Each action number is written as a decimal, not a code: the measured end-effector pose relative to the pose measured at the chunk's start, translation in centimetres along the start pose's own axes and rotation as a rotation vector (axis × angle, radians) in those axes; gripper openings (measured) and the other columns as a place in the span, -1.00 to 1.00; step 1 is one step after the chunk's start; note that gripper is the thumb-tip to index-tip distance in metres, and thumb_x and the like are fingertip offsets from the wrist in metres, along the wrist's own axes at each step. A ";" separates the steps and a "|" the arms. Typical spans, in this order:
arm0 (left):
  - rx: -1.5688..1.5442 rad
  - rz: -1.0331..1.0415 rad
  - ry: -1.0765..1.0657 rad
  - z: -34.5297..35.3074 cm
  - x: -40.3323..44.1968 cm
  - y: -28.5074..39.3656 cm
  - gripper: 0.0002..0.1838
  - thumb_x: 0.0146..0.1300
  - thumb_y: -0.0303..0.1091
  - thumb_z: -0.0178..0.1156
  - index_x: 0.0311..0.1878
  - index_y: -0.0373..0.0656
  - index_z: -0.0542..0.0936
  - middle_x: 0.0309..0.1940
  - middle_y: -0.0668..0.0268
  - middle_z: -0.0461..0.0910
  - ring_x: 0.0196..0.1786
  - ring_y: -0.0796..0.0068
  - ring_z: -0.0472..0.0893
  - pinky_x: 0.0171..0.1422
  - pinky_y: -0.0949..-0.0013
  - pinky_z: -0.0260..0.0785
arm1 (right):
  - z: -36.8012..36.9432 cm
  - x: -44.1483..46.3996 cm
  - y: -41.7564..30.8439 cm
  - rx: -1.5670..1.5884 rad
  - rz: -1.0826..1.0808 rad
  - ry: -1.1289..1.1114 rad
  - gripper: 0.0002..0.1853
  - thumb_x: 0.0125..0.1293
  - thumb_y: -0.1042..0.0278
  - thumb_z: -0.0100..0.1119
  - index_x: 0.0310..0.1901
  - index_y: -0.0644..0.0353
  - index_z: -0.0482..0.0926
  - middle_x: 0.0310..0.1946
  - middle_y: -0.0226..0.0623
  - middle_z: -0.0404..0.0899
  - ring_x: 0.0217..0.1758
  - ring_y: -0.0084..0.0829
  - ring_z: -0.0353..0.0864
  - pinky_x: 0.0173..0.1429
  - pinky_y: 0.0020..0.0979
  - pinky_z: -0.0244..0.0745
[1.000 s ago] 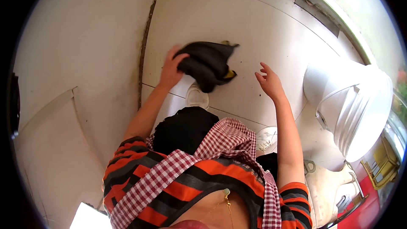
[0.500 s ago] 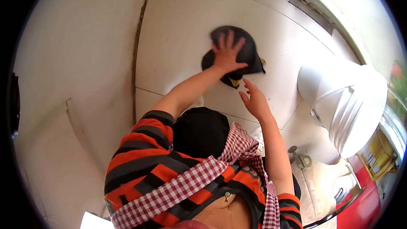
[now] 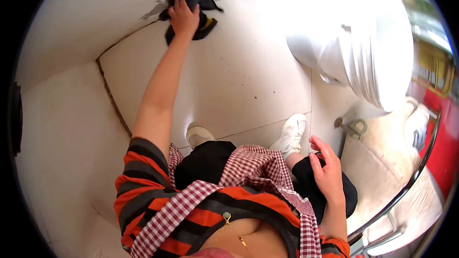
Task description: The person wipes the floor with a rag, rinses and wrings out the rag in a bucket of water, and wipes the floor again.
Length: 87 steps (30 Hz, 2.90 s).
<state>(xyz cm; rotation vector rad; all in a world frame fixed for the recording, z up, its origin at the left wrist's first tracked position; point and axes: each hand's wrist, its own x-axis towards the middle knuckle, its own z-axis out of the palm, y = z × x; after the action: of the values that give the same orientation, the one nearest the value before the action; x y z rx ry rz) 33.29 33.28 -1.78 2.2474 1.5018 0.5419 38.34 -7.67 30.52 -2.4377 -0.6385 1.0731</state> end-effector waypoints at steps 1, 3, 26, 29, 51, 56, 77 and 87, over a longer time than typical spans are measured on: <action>0.100 -0.060 -0.054 1.1 0.9 1.1 -0.35 0.18 -0.01 0.14 0.32 0.02 0.26 0.37 0.16 0.13 0.27 -0.01 0.20 0.19 -0.25 0.18 | 0.2 -0.3 -0.1 0.060 0.010 0.007 -0.60 0.25 0.55 0.04 0.15 0.25 0.42 0.03 -0.17 0.52 0.03 -0.35 0.54 0.05 -0.43 0.43; 0.193 -0.074 -0.090 3.8 1.0 3.3 -0.37 0.20 0.08 0.10 0.32 0.15 0.26 0.42 0.26 0.03 0.30 -0.01 0.14 0.13 -0.42 0.13 | 0.4 -0.8 -0.8 0.078 -0.006 0.008 -0.59 0.23 0.54 0.05 0.15 0.27 0.42 0.01 -0.17 0.53 0.03 -0.34 0.54 0.06 -0.43 0.41; 0.346 0.094 -0.269 -8.8 -21.9 -6.7 -0.22 0.07 -0.15 0.22 0.37 -0.01 0.14 0.10 -0.04 0.30 0.07 -0.03 0.36 0.12 -0.03 0.21 | -0.9 -2.2 7.0 0.310 0.112 0.086 -0.65 0.34 0.48 -0.01 0.15 0.30 0.41 0.01 -0.17 0.55 0.05 -0.39 0.55 0.13 -0.43 0.40; 0.180 0.459 -0.439 -3.8 -21.5 1.8 -0.20 -0.10 -0.21 0.29 0.31 0.14 0.25 0.09 0.04 0.31 0.01 0.01 0.38 0.06 0.03 0.26 | -0.9 -2.1 4.5 0.249 0.057 0.028 -0.65 0.31 0.50 0.02 0.13 0.27 0.44 -0.02 -0.19 0.56 0.02 -0.38 0.56 0.11 -0.43 0.41; -0.080 2.079 -1.270 3.2 -37.6 7.5 -0.59 0.22 -0.23 -0.02 0.16 0.29 0.45 0.32 0.48 0.25 0.28 0.39 0.26 0.29 -0.10 0.07 | -6.7 -15.9 8.2 0.489 0.155 0.777 -0.68 0.40 0.38 -0.13 0.06 0.41 0.43 -0.18 -0.04 0.58 -0.17 -0.36 0.57 -0.02 -0.39 0.43; -0.004 1.608 -0.737 10.7 -35.9 19.5 -0.49 0.12 -0.38 0.04 0.18 0.31 0.39 0.26 0.42 0.26 0.20 0.25 0.30 0.23 -0.05 0.15 | -6.8 -16.1 7.8 0.474 0.162 0.811 -0.69 0.40 0.38 -0.13 0.04 0.39 0.44 -0.23 -0.02 0.58 -0.20 -0.32 0.57 -0.06 -0.36 0.46; 0.268 1.705 -0.754 2.9 -23.9 14.0 -0.41 0.14 -0.40 0.06 0.27 0.29 0.31 0.31 0.43 0.22 0.19 0.23 0.30 0.07 0.09 0.35 | -5.4 -14.7 4.4 0.412 -0.187 0.662 -0.69 0.31 0.37 -0.09 -0.05 0.43 0.46 -0.25 -0.01 0.59 -0.27 -0.33 0.55 -0.15 -0.39 0.45; -0.393 1.027 -0.859 -7.8 -24.5 15.7 -0.32 -0.10 -0.56 0.21 0.22 -0.08 0.37 0.18 0.25 0.38 0.13 0.05 0.38 0.24 0.18 0.26 | -10.7 -9.4 6.7 0.612 -0.662 0.412 -0.62 0.43 0.22 -0.21 0.09 0.35 0.36 -0.30 -0.10 0.50 -0.36 -0.41 0.41 -0.27 -0.44 0.36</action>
<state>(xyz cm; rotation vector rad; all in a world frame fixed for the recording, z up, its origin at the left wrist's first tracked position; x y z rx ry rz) 32.87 5.76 10.39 2.2841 -0.1986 0.0464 42.50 -20.23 39.15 -1.6503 -0.7549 0.3914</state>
